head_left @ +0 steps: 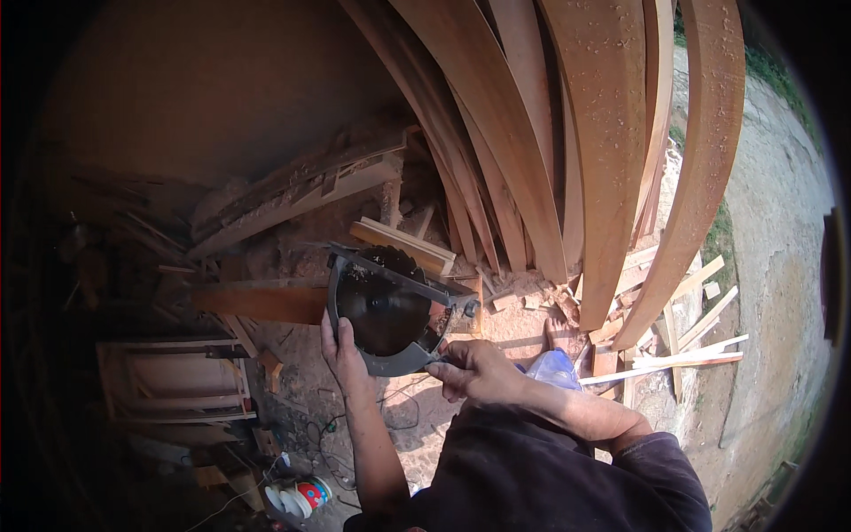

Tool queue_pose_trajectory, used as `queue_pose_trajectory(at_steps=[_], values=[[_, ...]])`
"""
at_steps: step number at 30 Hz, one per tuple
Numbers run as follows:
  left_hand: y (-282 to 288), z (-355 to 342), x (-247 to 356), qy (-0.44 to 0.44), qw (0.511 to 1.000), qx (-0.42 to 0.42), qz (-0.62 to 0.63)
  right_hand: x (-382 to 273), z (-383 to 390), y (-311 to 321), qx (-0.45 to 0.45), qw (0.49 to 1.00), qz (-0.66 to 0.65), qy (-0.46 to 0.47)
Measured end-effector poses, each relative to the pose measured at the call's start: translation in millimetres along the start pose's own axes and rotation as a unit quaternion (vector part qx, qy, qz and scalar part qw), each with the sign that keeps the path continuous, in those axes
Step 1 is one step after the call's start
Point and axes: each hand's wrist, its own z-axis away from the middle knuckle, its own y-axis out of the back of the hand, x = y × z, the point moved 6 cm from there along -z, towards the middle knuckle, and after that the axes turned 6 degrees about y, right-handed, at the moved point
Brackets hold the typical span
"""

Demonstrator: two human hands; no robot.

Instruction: The person uses a circular saw to cut along the edge of a long wooden plank, then moves the plank and other cut pieces of wood aside in a workshop.

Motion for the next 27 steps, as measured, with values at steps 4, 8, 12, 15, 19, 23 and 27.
queue_pose_trajectory(at_steps=[4, 8, 12, 15, 19, 23, 27], values=[[5.3, -3.8, -3.5, -0.012, 1.0, 0.014, -0.013, -14.1, 3.2, 2.9, 0.008, 0.981, 0.185, 0.062], [8.9, -8.1, -2.4, -0.049, 0.997, 0.012, -0.061, -50.9, 14.1, 6.8, 0.035, 0.826, 0.464, 0.317], [14.0, -8.5, -2.6, -0.057, 0.99, 0.044, -0.123, -82.9, 16.4, 20.9, -0.048, 0.595, 0.603, 0.529], [13.0, -7.6, -0.7, -0.067, 0.989, 0.041, -0.124, -91.4, -2.3, 24.4, -0.134, 0.504, 0.642, 0.562], [12.3, -8.0, 0.1, -0.064, 0.99, 0.039, -0.121, -100.8, -22.1, 19.9, -0.235, 0.462, 0.615, 0.595], [13.6, -8.3, -0.2, -0.071, 0.988, 0.046, -0.13, -106.8, -37.7, 14.9, -0.294, 0.445, 0.582, 0.613], [14.1, -8.5, -3.0, -0.061, 0.99, 0.05, -0.116, -101.2, -44.3, 6.8, -0.332, 0.461, 0.549, 0.614]])
